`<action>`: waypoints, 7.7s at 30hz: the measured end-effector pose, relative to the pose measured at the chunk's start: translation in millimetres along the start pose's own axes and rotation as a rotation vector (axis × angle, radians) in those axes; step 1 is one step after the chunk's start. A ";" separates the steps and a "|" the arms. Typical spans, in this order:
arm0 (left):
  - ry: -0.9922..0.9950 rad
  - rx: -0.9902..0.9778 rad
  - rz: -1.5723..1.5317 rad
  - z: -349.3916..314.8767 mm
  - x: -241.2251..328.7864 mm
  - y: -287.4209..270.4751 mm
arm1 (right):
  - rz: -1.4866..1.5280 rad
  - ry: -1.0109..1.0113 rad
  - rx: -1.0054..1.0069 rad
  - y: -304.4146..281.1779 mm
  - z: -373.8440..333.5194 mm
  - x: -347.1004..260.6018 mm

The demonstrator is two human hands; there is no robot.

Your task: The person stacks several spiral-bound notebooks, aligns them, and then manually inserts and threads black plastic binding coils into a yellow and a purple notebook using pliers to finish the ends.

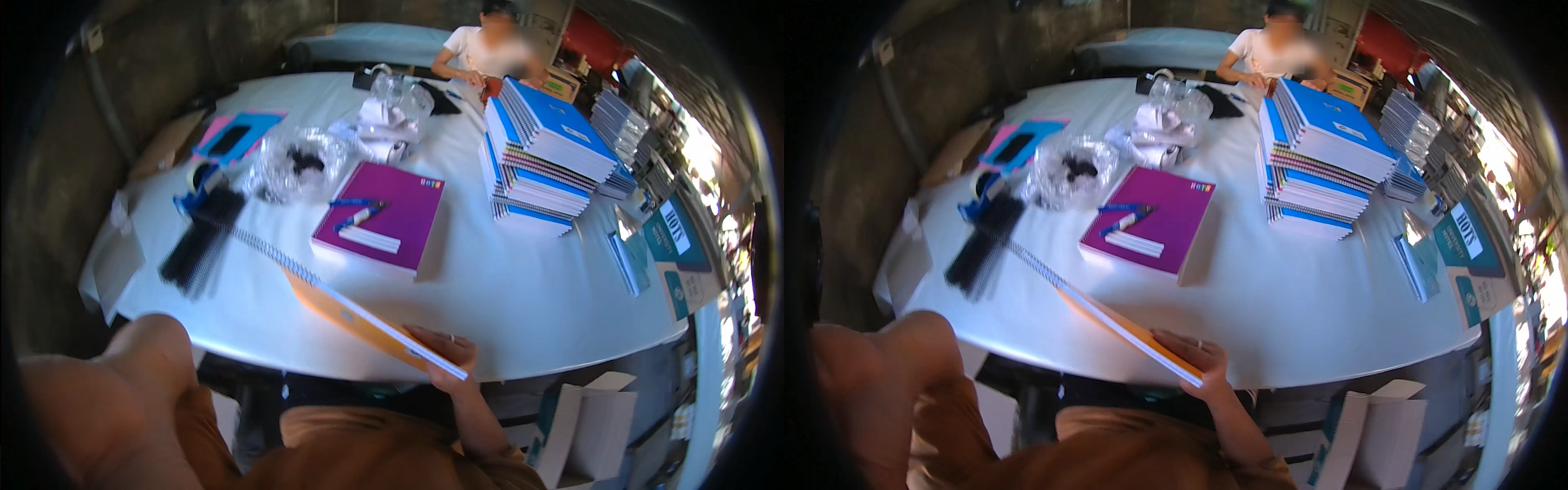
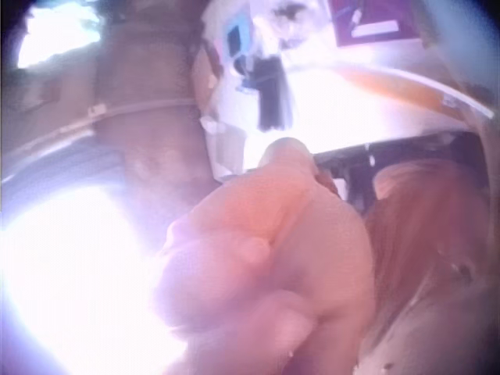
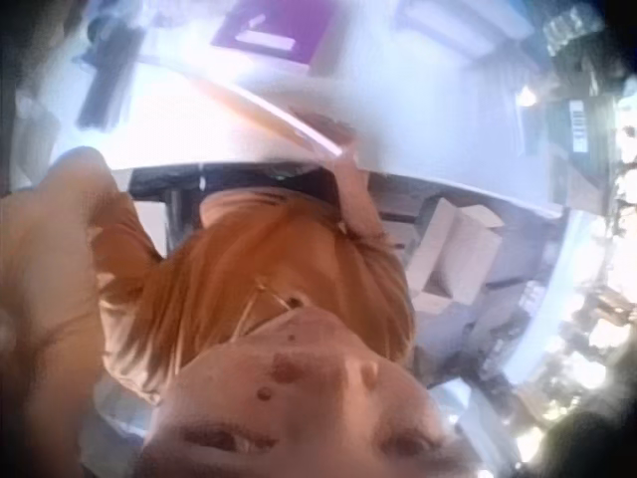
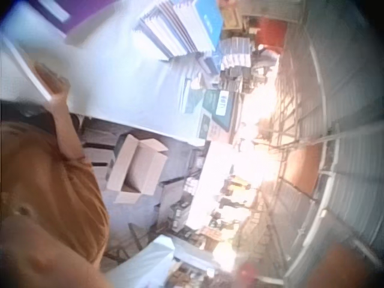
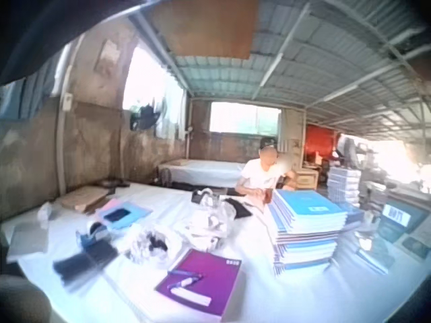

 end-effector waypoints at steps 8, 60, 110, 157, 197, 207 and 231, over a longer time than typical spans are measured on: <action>0.105 0.029 -0.114 26.0 -10.0 15.4 | -0.098 -0.099 0.102 -8.7 -11.0 -4.9; -0.336 -0.663 0.433 -236.4 -23.2 76.0 | -0.178 -0.258 0.107 24.0 11.2 -14.2; -0.430 -0.839 0.308 -233.2 -1.9 102.7 | -0.170 -0.333 0.046 35.5 28.3 -33.9; -0.501 -0.973 0.277 -103.9 0.0 148.0 | 0.115 -0.063 0.079 35.9 35.4 -22.7; -1.486 0.079 0.106 -299.1 -193.7 100.5 | -0.819 0.090 -0.344 11.8 64.9 66.5; -0.983 -0.535 0.555 -245.7 -156.8 121.9 | -0.531 0.122 0.518 -114.2 18.1 -55.9; -1.641 -0.942 -0.043 -282.5 -60.8 41.8 | 0.147 0.336 0.070 -53.1 25.6 12.1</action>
Point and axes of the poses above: each hand's wrist, its own z-axis towards the middle knuckle, its own y-axis out of the palm, x = y × z, the point moved 3 cm from there along z, towards the middle knuckle, and after that the axes turned 10 degrees about -y, right-handed, at the moved point
